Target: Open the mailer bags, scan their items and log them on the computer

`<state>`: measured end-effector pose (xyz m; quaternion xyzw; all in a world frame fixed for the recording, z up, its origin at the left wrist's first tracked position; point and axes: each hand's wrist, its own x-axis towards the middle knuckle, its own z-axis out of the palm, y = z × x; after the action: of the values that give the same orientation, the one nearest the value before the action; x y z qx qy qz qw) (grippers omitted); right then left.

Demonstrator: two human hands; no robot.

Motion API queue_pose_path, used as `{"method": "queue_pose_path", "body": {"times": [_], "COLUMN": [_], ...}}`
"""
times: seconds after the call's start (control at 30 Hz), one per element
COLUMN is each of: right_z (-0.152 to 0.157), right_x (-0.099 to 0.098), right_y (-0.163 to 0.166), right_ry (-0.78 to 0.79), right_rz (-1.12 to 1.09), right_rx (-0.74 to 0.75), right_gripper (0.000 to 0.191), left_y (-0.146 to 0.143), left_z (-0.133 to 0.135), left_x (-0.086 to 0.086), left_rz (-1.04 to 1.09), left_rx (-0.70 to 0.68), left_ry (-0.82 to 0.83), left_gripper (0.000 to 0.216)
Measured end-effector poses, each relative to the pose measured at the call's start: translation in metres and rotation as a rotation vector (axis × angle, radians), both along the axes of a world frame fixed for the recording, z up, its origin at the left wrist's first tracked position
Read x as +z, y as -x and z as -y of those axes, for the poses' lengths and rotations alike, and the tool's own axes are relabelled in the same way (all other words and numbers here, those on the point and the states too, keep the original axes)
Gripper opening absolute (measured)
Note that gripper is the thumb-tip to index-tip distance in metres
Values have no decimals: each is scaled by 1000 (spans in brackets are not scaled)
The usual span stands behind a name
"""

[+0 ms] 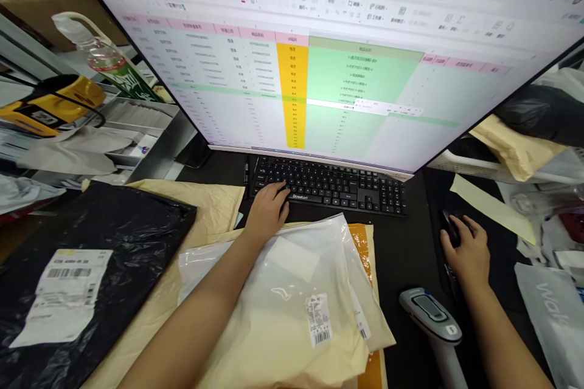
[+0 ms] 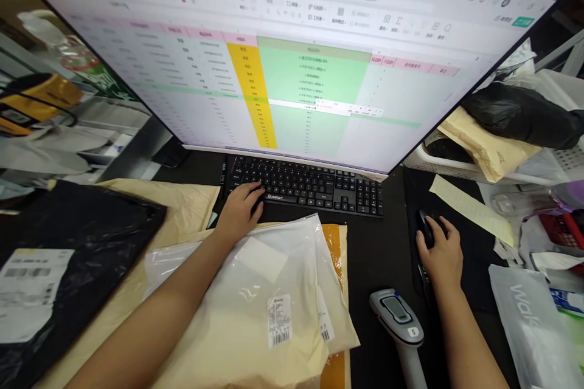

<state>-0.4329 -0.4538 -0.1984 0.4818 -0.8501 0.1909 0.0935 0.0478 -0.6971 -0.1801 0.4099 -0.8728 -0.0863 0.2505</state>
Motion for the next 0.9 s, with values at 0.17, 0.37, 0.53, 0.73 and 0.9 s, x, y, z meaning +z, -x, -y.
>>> {"method": "queue_pose_path", "body": {"times": [0.17,0.37,0.53,0.73,0.9], "right_z": [0,0,0,-1,-1], "right_x": [-1,-1,-3,-5,-6], "right_y": [0,1,3,4,3], "right_ry": [-2,-17,-5,17,36], "right_rz": [-25,-42,-40,-17,-5], "right_rx": [3,-9,-6,-24,-31], "right_gripper": [54,55,57,59,60], "left_y": [0,0,0,0,1], "left_z": [0,1,1,0,0], "left_x": [-1,-2,-3,-4,-3], "left_rz": [1,0,4,11,11], "left_rx": [-7,-9,-5,-4,10], "left_ry": [17,33,46,54,25], "left_gripper": [33,32,32,31,33]}}
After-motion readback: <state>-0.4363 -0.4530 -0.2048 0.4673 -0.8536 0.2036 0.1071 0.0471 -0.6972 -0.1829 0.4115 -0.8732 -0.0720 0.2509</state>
